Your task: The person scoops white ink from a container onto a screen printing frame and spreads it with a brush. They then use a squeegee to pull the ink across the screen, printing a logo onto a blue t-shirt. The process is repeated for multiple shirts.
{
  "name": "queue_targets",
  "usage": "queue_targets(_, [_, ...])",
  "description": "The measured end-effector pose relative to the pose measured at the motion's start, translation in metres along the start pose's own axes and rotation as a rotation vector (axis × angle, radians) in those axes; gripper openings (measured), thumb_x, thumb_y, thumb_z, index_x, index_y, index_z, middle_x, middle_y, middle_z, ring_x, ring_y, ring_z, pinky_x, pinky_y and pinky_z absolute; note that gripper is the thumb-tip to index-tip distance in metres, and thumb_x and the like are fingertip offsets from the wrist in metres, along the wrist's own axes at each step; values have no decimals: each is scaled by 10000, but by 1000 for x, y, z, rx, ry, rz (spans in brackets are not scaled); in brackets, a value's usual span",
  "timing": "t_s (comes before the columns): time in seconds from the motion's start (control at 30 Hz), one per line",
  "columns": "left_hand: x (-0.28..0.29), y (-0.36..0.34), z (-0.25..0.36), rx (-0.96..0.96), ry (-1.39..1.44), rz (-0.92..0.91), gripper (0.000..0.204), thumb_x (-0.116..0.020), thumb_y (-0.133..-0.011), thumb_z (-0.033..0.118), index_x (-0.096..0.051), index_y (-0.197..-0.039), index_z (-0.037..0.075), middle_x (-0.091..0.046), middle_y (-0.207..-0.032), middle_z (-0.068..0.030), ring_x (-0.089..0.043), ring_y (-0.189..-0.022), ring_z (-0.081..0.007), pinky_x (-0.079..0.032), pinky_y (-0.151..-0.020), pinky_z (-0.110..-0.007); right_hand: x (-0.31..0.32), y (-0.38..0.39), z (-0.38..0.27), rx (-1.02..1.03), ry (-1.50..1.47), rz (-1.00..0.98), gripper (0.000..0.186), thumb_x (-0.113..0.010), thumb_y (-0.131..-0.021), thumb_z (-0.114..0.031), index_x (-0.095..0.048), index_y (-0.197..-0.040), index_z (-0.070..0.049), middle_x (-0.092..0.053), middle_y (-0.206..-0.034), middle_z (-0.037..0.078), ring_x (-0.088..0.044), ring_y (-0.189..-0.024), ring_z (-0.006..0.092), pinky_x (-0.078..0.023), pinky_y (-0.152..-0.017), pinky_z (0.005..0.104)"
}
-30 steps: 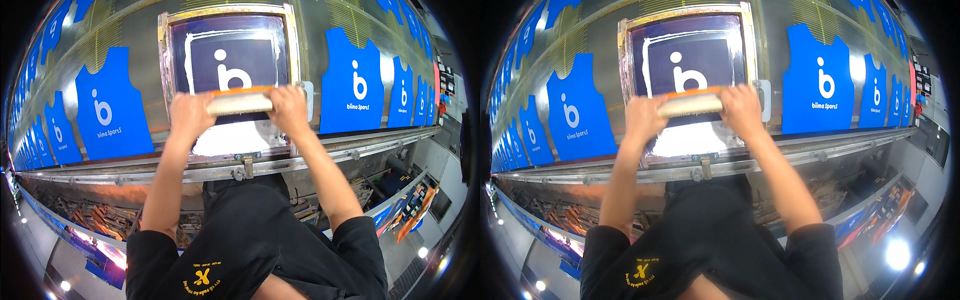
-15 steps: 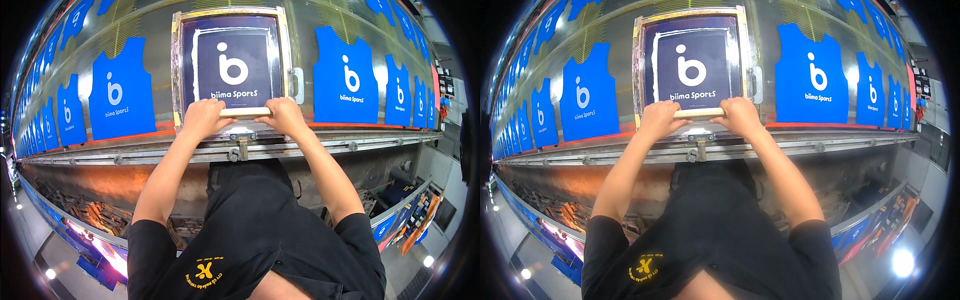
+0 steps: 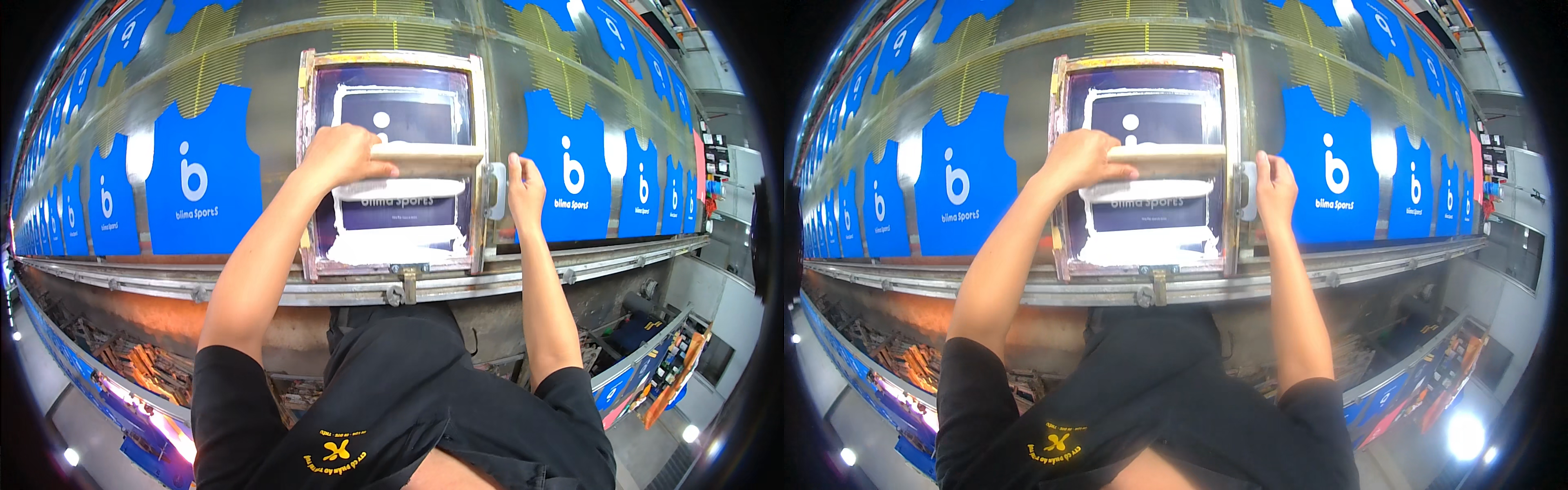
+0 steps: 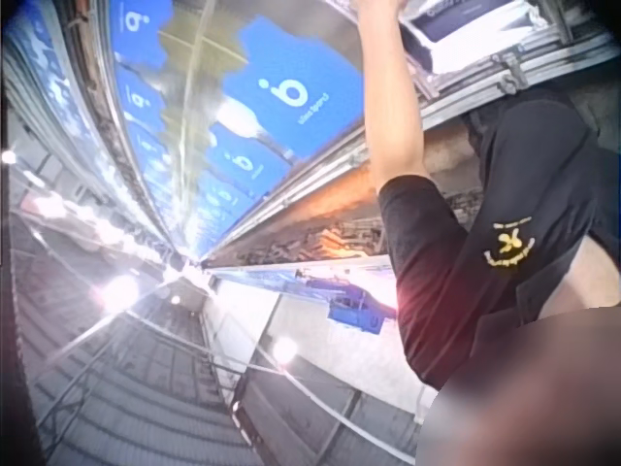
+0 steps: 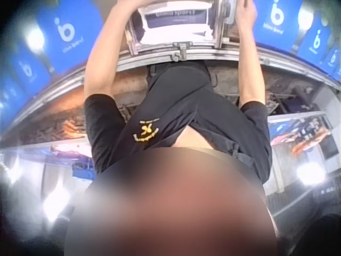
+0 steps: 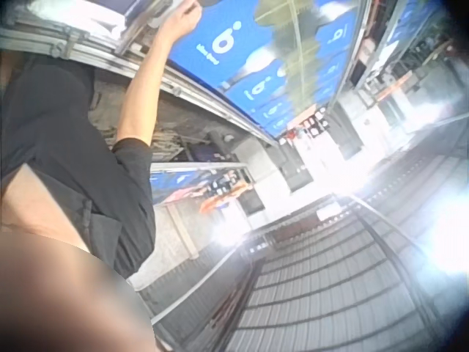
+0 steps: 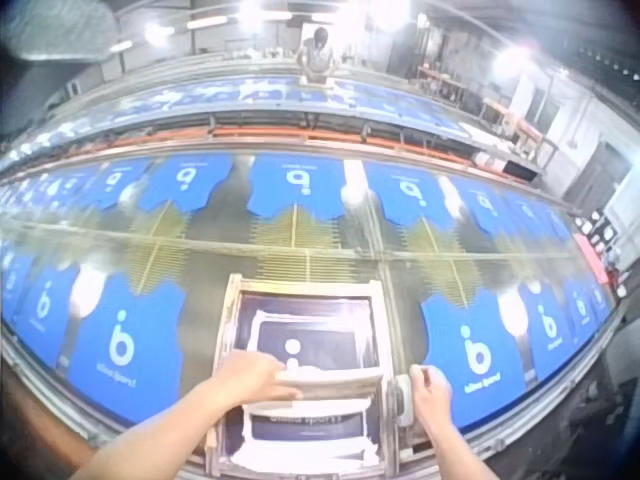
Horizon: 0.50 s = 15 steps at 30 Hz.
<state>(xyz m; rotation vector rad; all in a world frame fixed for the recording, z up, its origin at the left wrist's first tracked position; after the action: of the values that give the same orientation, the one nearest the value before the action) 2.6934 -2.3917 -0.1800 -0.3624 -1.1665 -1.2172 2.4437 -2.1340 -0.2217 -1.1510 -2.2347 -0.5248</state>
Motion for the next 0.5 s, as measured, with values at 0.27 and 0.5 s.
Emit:
queue_targets(0.27, [35, -94, -51, -71, -136, 183, 419, -823, -869, 491, -778, -1013, 100, -775, -1007, -107, -744, -999, -343, -589, -806, -494, -40, -3, 52, -327, -108, -151, 378, -729, -1055, -358, -741, -1223, -20, -685, -848, 47, -630, -707, 130, -500, -626, 307])
queue_targets(0.5, [26, -99, -49, -99, 12, 88, 341, -815, -888, 301, -768, -1201, 174, -772, -1153, -72, -715, -1119, -332, -573, -934, -483, -31, 5, 12, -367, -198, -125, 371, -740, -1050, -348, -736, -1234, -26, -569, -709, -62, -440, -554, 39, -327, -487, 266])
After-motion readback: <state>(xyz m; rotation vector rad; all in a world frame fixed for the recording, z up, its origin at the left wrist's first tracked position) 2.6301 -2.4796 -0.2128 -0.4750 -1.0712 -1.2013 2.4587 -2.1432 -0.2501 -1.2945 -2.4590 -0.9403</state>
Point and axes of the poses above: each hand's wrist, its own y-axis away from the middle knuckle, its own x-axis out of the back of the hand, z = x × y, the point moved 8 cm from there along -y, towards the middle knuckle
